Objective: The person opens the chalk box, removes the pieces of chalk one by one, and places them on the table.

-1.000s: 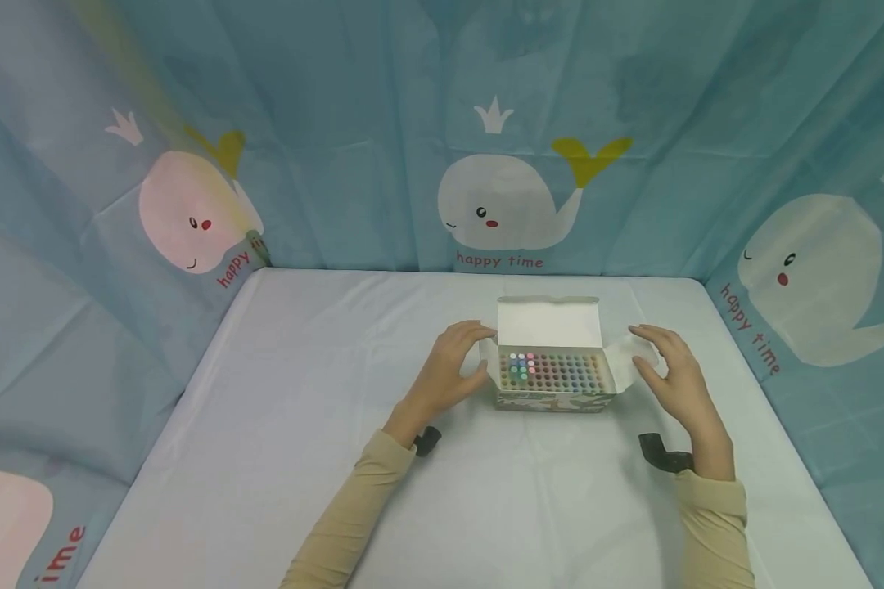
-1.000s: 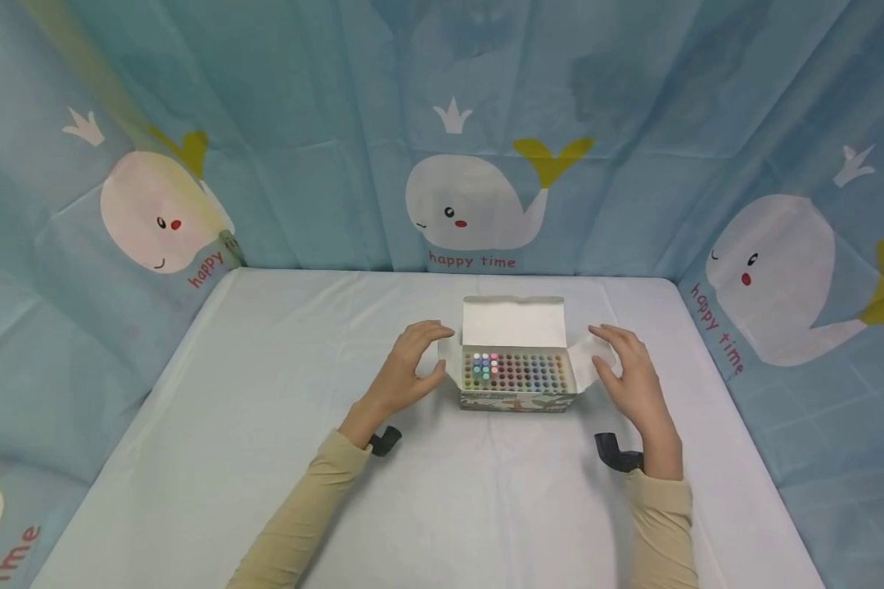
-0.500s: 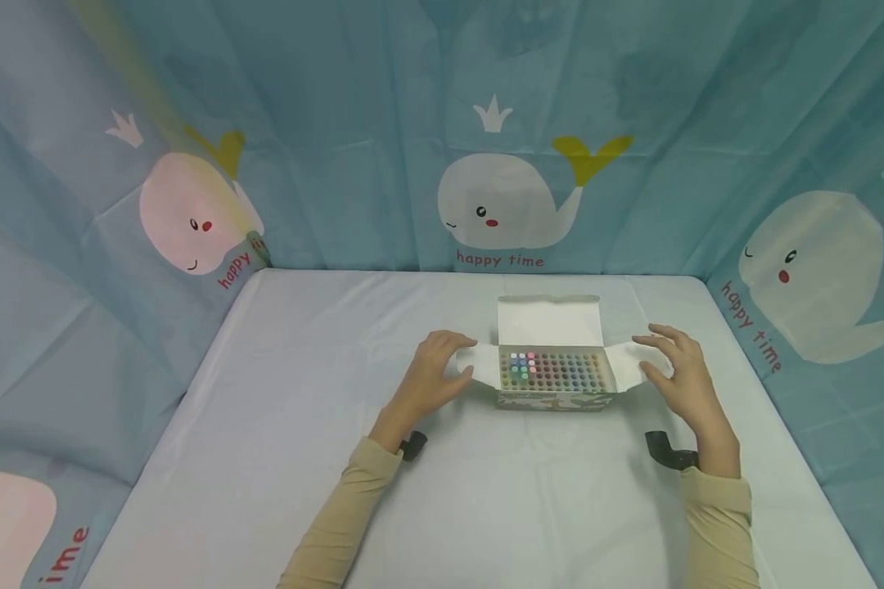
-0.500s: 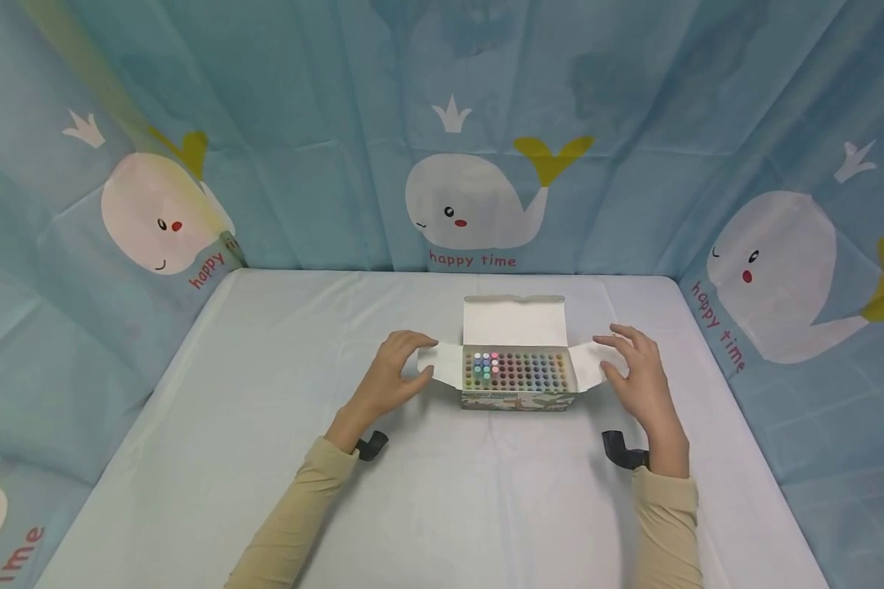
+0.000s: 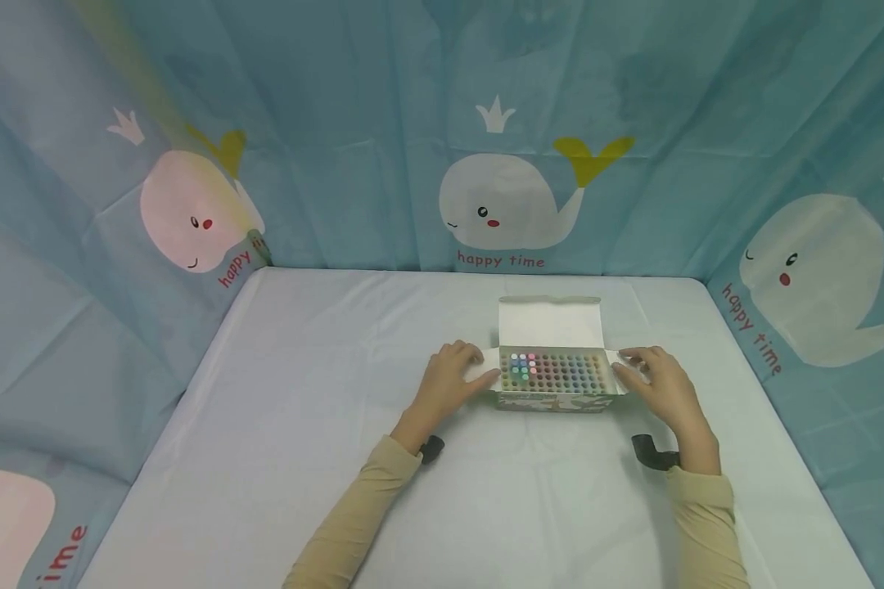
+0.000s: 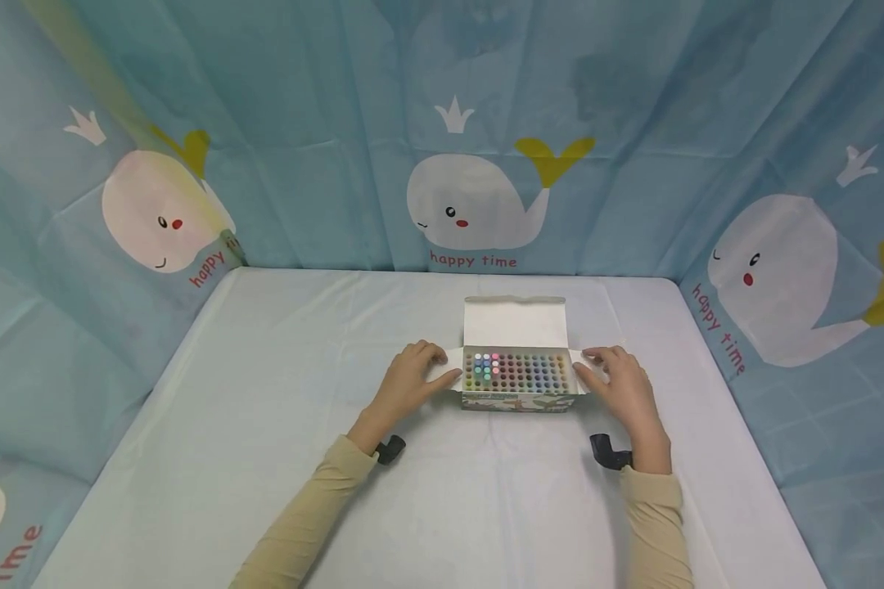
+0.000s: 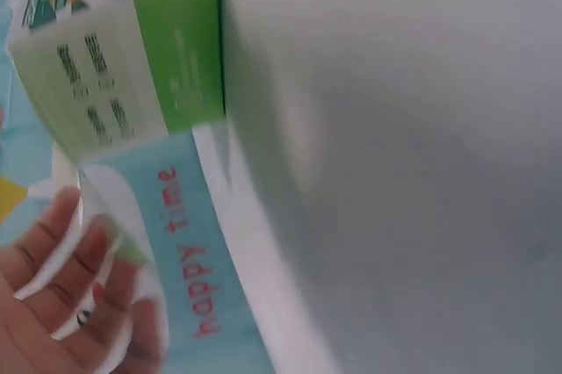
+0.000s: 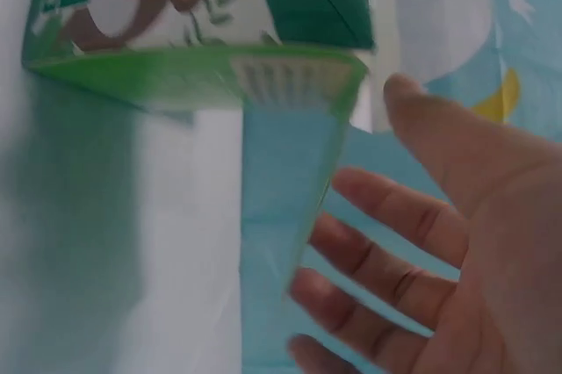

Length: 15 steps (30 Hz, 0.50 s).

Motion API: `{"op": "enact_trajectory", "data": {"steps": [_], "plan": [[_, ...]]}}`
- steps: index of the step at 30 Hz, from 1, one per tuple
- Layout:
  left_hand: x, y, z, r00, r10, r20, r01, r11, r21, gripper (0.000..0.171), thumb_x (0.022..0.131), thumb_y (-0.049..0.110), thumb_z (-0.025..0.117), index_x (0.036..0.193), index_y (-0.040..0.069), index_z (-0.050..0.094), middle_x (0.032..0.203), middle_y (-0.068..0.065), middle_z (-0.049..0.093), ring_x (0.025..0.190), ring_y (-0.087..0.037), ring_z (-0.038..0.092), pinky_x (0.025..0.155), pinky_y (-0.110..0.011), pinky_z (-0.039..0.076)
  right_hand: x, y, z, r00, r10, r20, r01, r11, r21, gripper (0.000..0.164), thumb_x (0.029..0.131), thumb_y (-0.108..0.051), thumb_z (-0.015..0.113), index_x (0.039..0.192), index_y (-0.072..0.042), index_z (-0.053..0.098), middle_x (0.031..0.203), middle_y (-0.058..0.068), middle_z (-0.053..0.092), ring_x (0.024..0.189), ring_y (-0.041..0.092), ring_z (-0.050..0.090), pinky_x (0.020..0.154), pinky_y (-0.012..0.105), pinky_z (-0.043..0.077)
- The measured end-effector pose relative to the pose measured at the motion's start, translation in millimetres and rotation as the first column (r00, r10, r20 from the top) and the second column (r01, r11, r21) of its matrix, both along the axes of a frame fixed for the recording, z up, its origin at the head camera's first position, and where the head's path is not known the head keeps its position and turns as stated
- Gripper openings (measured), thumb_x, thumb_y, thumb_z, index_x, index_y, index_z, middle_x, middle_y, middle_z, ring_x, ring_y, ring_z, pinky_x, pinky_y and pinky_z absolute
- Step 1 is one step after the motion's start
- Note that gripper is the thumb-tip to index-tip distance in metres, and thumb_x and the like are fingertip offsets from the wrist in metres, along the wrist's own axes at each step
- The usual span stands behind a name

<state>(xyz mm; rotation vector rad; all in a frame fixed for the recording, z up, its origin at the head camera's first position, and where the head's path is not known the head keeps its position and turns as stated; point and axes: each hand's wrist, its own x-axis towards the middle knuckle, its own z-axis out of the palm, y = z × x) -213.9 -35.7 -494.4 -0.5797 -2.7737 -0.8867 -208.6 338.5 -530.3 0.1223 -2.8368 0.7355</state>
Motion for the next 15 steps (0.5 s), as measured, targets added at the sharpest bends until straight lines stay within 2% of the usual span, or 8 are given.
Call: {"op": "enact_trajectory", "data": {"steps": [2, 4, 6, 7, 9, 10, 12, 15], "plan": [[0.4, 6.1, -1.2, 0.994, 0.004, 0.105, -0.01, 0.999, 0.054, 0.045, 0.076, 0.06, 0.05, 0.095, 0.019, 0.052, 0.089, 0.007, 0.051, 0.082, -0.011, 0.046, 0.07, -0.029, 0.04, -4.8, 0.3, -10.9, 0.998, -0.01, 0.059, 0.01, 1.0, 0.001, 0.058, 0.078, -0.057, 0.049, 0.126, -0.025, 0.043, 0.105, 0.004, 0.05, 0.092, 0.024, 0.049, 0.065, 0.043, 0.04], [1.1, 10.9, -2.6, 0.98, 0.003, 0.198, -0.023, 0.995, 0.101, 0.045, 0.076, 0.059, 0.051, 0.095, 0.018, 0.049, 0.088, 0.006, 0.049, 0.08, -0.011, 0.046, 0.069, -0.028, 0.041, -4.0, -5.5, -8.1, 0.993, 0.018, 0.114, -0.013, 0.999, -0.041, 0.063, 0.078, -0.058, 0.048, 0.13, -0.024, 0.037, 0.104, 0.005, 0.049, 0.09, 0.025, 0.05, 0.059, 0.04, 0.041], [1.3, 14.6, -4.1, 0.967, 0.003, 0.257, -0.036, 0.992, 0.124, 0.044, 0.076, 0.059, 0.051, 0.095, 0.019, 0.047, 0.088, 0.006, 0.048, 0.079, -0.01, 0.047, 0.068, -0.026, 0.042, 0.3, -14.5, 1.9, 0.988, 0.034, 0.151, -0.021, 0.996, -0.086, 0.065, 0.077, -0.058, 0.049, 0.13, -0.022, 0.038, 0.102, 0.006, 0.051, 0.09, 0.026, 0.051, 0.054, 0.038, 0.041], [1.5, 15.9, -4.5, 0.961, -0.003, 0.278, -0.037, 0.99, 0.138, 0.044, 0.077, 0.058, 0.051, 0.096, 0.019, 0.047, 0.088, 0.006, 0.048, 0.079, -0.01, 0.047, 0.067, -0.026, 0.042, 1.6, -17.8, 4.3, 0.989, 0.034, 0.147, -0.021, 0.996, -0.083, 0.064, 0.077, -0.059, 0.049, 0.128, -0.021, 0.039, 0.101, 0.004, 0.052, 0.089, 0.024, 0.052, 0.052, 0.036, 0.042], [1.7, 18.2, -5.3, 0.95, -0.026, 0.31, -0.034, 0.982, 0.188, 0.041, 0.078, 0.053, 0.053, 0.098, 0.018, 0.047, 0.089, 0.005, 0.049, 0.081, -0.011, 0.048, 0.068, -0.026, 0.043, 5.5, -22.8, 13.8, 0.984, 0.073, 0.162, -0.052, 0.99, -0.132, 0.062, 0.08, -0.054, 0.05, 0.126, -0.014, 0.042, 0.101, 0.008, 0.053, 0.09, 0.03, 0.053, 0.054, 0.038, 0.043], [1.6, 19.1, -6.1, 0.945, -0.044, 0.326, -0.029, 0.976, 0.216, 0.04, 0.079, 0.051, 0.053, 0.099, 0.017, 0.047, 0.091, 0.005, 0.05, 0.082, -0.01, 0.049, 0.069, -0.026, 0.043, 5.0, -22.9, 11.8, 0.986, 0.066, 0.151, -0.048, 0.991, -0.126, 0.06, 0.079, -0.055, 0.05, 0.124, -0.015, 0.043, 0.099, 0.006, 0.054, 0.089, 0.028, 0.054, 0.055, 0.037, 0.044], [1.0, 20.6, -8.6, 0.935, -0.087, 0.344, -0.014, 0.96, 0.279, 0.037, 0.082, 0.047, 0.053, 0.102, 0.016, 0.047, 0.094, 0.003, 0.051, 0.086, -0.011, 0.051, 0.071, -0.026, 0.045, 1.3, -18.6, 2.9, 0.986, 0.076, 0.146, -0.056, 0.989, -0.136, 0.057, 0.081, -0.054, 0.048, 0.124, -0.018, 0.043, 0.101, 0.006, 0.055, 0.09, 0.029, 0.055, 0.058, 0.039, 0.045], [-0.1, 22.2, -14.3, 0.925, -0.146, 0.351, 0.01, 0.932, 0.361, 0.035, 0.084, 0.042, 0.052, 0.105, 0.014, 0.046, 0.097, 0.002, 0.052, 0.089, -0.012, 0.053, 0.074, -0.026, 0.046, -8.3, -7.7, -19.0, 0.989, 0.084, 0.119, -0.068, 0.989, -0.133, 0.055, 0.08, -0.057, 0.044, 0.127, -0.028, 0.038, 0.102, 0.003, 0.055, 0.088, 0.027, 0.057, 0.063, 0.039, 0.046]]}}
